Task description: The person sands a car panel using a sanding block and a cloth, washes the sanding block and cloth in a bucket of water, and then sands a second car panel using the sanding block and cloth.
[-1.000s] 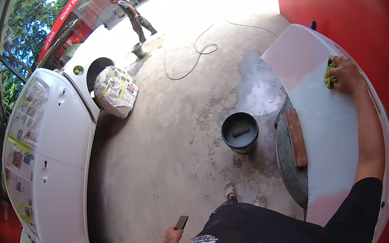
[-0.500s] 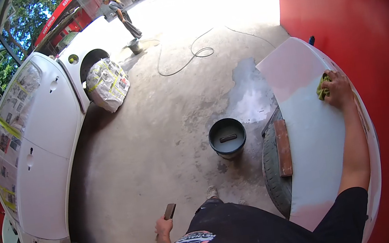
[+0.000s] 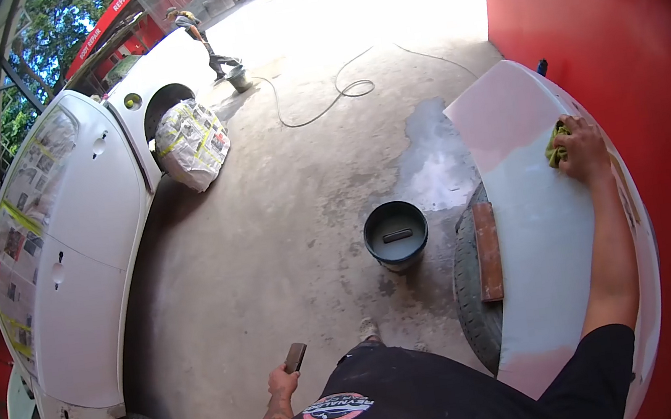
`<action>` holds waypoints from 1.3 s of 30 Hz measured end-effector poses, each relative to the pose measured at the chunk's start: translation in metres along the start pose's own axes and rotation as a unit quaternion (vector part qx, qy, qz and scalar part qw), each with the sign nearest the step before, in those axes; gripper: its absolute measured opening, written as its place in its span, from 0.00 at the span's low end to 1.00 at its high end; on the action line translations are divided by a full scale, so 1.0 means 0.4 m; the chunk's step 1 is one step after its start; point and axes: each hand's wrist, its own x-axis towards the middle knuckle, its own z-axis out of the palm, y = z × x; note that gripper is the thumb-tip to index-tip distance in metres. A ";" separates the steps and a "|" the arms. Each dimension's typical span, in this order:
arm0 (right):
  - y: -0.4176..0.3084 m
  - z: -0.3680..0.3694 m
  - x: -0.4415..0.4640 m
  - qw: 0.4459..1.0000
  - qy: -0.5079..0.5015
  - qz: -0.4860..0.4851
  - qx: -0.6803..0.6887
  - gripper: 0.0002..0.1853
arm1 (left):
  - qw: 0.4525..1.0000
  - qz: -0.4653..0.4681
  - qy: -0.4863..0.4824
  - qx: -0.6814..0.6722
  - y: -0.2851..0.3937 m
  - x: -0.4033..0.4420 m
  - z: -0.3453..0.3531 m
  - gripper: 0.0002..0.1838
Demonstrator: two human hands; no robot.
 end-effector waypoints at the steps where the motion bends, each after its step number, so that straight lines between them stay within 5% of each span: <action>1: -0.001 -0.003 0.002 1.000 0.003 0.000 -0.002 0.17 | 1.000 0.000 0.006 -0.008 -0.004 -0.006 -0.002 0.35; 20: 0.008 0.020 0.001 1.000 0.003 0.014 0.022 0.16 | 0.997 -0.017 0.040 -0.057 -0.018 -0.001 -0.008 0.32; 30: -0.011 0.049 0.015 1.000 -0.016 0.022 -0.001 0.17 | 0.999 0.016 -0.032 -0.006 0.238 0.134 0.001 0.31; 39: -0.068 0.143 0.162 0.995 -0.069 0.031 -0.060 0.23 | 0.992 0.101 -0.063 -0.045 0.649 0.308 -0.015 0.30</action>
